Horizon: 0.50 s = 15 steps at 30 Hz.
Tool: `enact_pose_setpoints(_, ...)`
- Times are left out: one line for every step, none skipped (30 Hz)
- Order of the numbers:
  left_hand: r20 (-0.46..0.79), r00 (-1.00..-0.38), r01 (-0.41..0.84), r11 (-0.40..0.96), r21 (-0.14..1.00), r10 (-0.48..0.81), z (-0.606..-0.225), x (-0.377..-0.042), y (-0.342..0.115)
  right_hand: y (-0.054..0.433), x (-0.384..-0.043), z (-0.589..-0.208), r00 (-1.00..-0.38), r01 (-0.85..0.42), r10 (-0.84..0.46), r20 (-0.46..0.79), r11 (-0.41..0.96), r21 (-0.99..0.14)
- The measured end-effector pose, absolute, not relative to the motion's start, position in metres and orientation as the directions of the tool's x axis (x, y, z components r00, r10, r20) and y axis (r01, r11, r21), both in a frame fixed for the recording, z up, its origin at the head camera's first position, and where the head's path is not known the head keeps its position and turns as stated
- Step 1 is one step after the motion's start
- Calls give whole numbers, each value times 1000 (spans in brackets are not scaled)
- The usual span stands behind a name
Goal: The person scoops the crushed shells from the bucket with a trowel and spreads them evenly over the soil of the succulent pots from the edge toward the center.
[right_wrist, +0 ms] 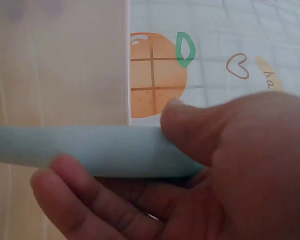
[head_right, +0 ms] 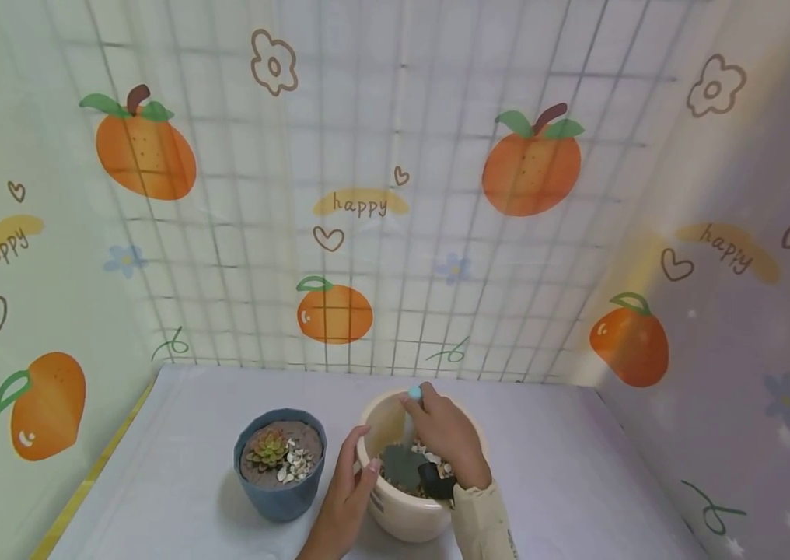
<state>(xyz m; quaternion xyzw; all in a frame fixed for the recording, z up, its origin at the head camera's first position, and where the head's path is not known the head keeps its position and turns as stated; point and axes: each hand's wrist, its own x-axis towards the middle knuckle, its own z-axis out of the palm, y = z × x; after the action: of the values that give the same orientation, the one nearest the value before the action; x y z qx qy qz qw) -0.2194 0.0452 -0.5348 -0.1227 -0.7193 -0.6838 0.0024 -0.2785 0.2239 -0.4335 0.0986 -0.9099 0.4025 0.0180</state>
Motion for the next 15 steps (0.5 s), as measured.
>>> enact_pose_setpoints(174,-970,183,37,982,172,-535,-219,45,224,-278,-433,-983,-180,-144,113,649,-740)
enact_pose_setpoints(178,-969,187,39,982,171,-535,-219,45,224,-278,-433,-986,-167,-124,114,640,-750)
enact_pose_setpoints(180,-969,190,40,981,170,-535,-218,45,224,-278,-433,-988,-156,-102,118,625,-765)
enact_pose_setpoints(185,-968,194,40,980,170,-536,-218,45,223,-278,-432,-989,-146,-78,124,612,-777)
enact_pose_setpoints(191,-967,200,40,979,169,-535,-218,45,223,-278,-431,-990,-137,-53,131,600,-788)
enact_pose_setpoints(195,-966,205,40,978,168,-535,-218,44,223,-277,-430,-990,-130,-31,139,591,-796)
enact_pose_setpoints(201,-965,211,40,977,167,-535,-218,44,223,-277,-429,-989,-127,-13,148,589,-798)
enact_pose_setpoints(208,-964,218,39,975,167,-535,-218,44,223,-277,-428,-988,-128,-2,156,588,-799)
enact_pose_setpoints(213,-963,222,40,974,166,-535,-218,44,223,-277,-427,-987,-128,6,162,588,-799)
enact_pose_setpoints(217,-962,226,40,973,165,-535,-219,44,223,-277,-427,-986,-127,12,166,589,-798)
enact_pose_setpoints(219,-962,228,42,973,166,-535,-219,44,223,-278,-427,-986,-126,15,167,591,-796)
enact_pose_setpoints(217,-962,226,41,973,167,-535,-219,44,223,-278,-427,-985,-128,15,170,595,-794)
enact_pose_setpoints(214,-962,223,41,974,169,-535,-219,44,223,-278,-427,-984,-129,18,175,596,-792)
enact_pose_setpoints(208,-963,217,39,975,172,-535,-218,44,224,-279,-428,-983,-132,22,181,598,-791)
enact_pose_setpoints(201,-964,211,38,977,174,-535,-218,44,224,-279,-429,-982,-135,27,189,602,-787)
